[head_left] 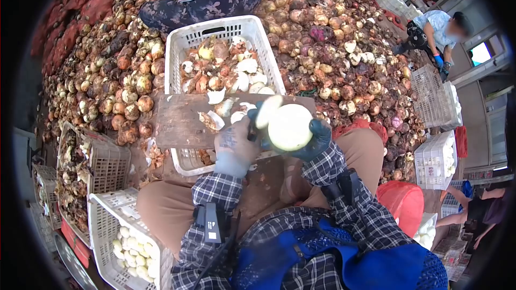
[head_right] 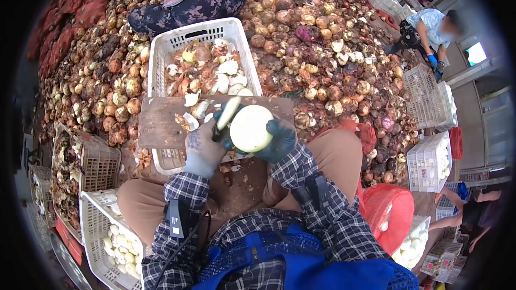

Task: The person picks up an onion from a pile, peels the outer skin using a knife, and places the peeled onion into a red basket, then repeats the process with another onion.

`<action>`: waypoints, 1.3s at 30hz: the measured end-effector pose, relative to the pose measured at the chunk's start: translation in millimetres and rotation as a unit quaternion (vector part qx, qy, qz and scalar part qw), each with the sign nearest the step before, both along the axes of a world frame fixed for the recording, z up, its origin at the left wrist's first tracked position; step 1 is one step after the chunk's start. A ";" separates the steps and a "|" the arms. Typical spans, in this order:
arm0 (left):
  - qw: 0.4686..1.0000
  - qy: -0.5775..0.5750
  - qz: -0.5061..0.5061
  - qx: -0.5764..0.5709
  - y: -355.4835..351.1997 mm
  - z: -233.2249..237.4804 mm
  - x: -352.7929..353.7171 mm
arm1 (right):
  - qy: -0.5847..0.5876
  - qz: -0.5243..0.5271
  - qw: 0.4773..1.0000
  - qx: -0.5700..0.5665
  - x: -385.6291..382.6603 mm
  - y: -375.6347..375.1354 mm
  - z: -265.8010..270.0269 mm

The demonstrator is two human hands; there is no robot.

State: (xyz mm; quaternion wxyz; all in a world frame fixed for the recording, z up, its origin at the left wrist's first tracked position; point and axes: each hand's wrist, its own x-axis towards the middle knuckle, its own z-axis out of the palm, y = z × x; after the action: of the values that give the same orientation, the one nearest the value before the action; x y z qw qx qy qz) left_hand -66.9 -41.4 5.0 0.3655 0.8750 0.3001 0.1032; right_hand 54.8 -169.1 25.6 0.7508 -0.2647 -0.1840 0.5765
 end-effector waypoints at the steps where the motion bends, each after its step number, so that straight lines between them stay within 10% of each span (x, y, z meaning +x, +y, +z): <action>1: 0.998 -0.021 0.022 -0.059 0.3 -3.5 2.1 | -0.012 -0.021 1.000 -0.013 -0.2 0.5 -0.8; 4: 0.951 -0.072 0.139 -0.267 13.8 -20.5 1.9 | 0.006 -0.037 0.999 0.011 1.0 2.2 5.2; 7: 0.950 -0.125 0.156 -0.242 19.3 -39.8 -2.6 | 0.052 -0.092 0.994 0.025 3.6 -8.3 17.0; 12: 0.855 -0.203 0.266 -0.397 32.8 -2.8 -24.5 | -0.146 -0.353 0.923 0.038 49.1 -91.4 70.9; 16: 0.923 -0.096 0.242 -0.283 42.2 -20.4 -46.7 | -0.247 -0.506 0.819 -0.109 81.0 -247.7 103.5; 21: 0.892 -0.070 0.141 -0.423 38.6 -63.6 -16.6 | -0.168 -0.774 0.466 -0.394 41.5 -410.0 87.8; 28: 0.882 -0.190 0.156 -0.401 56.2 -2.8 42.9 | -0.118 -0.611 0.332 -0.709 1.6 -486.9 25.4; 30: 0.909 -0.111 0.166 -0.365 66.7 2.9 36.2 | -0.264 -0.542 0.175 -0.778 6.7 -533.3 -27.8; 33: 0.901 -0.130 0.164 -0.380 69.1 -15.8 20.8 | -0.172 -0.501 0.187 -0.827 4.7 -508.4 -2.5; 36: 0.912 -0.116 0.173 -0.354 60.3 -22.8 15.2 | -0.330 -0.610 0.184 -0.697 13.9 -457.8 28.9; 39: 0.900 -0.148 0.155 -0.379 49.3 -27.9 26.5 | -0.436 -0.604 0.305 -0.593 49.6 -403.9 29.4</action>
State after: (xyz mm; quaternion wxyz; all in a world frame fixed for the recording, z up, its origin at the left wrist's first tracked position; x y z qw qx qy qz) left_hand -40.4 7.9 -23.0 0.6894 0.5874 0.3906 0.1649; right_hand 104.4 -573.0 54.9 0.3401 -0.8886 0.1184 -0.2839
